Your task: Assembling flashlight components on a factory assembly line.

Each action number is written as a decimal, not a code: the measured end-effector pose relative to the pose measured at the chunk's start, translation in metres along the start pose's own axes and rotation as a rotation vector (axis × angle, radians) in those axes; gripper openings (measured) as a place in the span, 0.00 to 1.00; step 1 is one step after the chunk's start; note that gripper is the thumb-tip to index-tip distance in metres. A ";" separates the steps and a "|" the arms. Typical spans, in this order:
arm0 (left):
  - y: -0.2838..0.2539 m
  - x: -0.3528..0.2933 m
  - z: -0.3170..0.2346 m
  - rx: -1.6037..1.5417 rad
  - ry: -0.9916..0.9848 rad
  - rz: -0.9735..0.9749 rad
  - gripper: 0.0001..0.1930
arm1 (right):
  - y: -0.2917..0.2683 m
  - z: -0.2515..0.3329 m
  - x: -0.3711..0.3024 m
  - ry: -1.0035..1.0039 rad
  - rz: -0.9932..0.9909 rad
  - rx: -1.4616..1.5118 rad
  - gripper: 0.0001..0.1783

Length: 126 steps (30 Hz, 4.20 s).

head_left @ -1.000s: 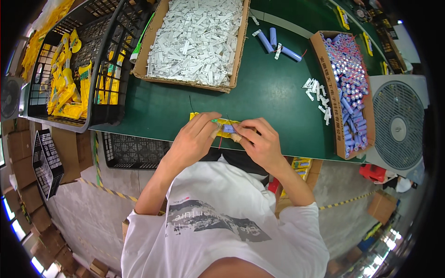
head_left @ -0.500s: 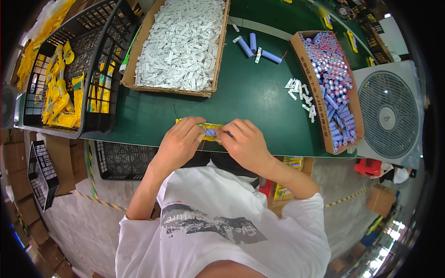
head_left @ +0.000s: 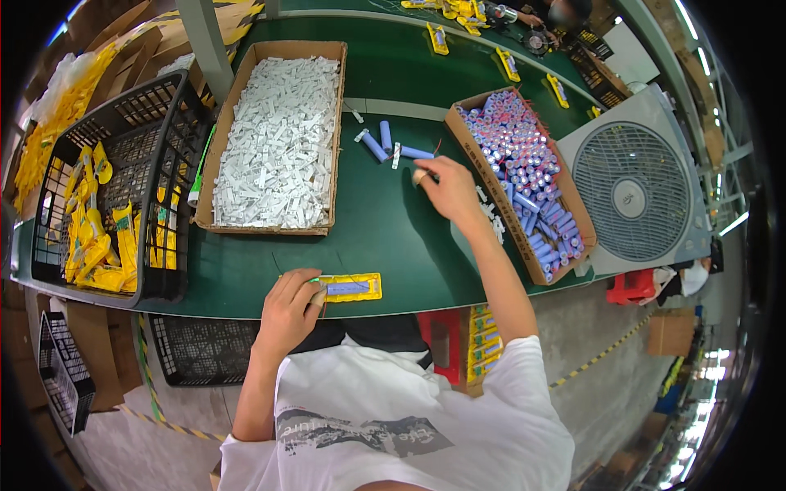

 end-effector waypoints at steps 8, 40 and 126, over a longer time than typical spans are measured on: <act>-0.001 -0.006 0.004 0.011 -0.018 -0.051 0.09 | 0.037 0.053 -0.040 -0.358 0.088 -0.135 0.22; 0.009 -0.017 0.017 0.012 0.002 -0.101 0.11 | 0.069 0.083 -0.140 -0.024 0.200 0.568 0.11; -0.147 -0.061 0.023 0.376 -0.052 -0.452 0.14 | 0.023 -0.116 0.374 0.170 -0.402 -0.236 0.23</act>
Point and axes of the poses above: each hand's wrist, its own x-axis towards the middle knuckle, its own y-axis out of the palm, z = x × y, the point moved 9 cm from there along x, towards the middle knuckle, and after that the axes turned 9 degrees about x, right-handed, at the moved point
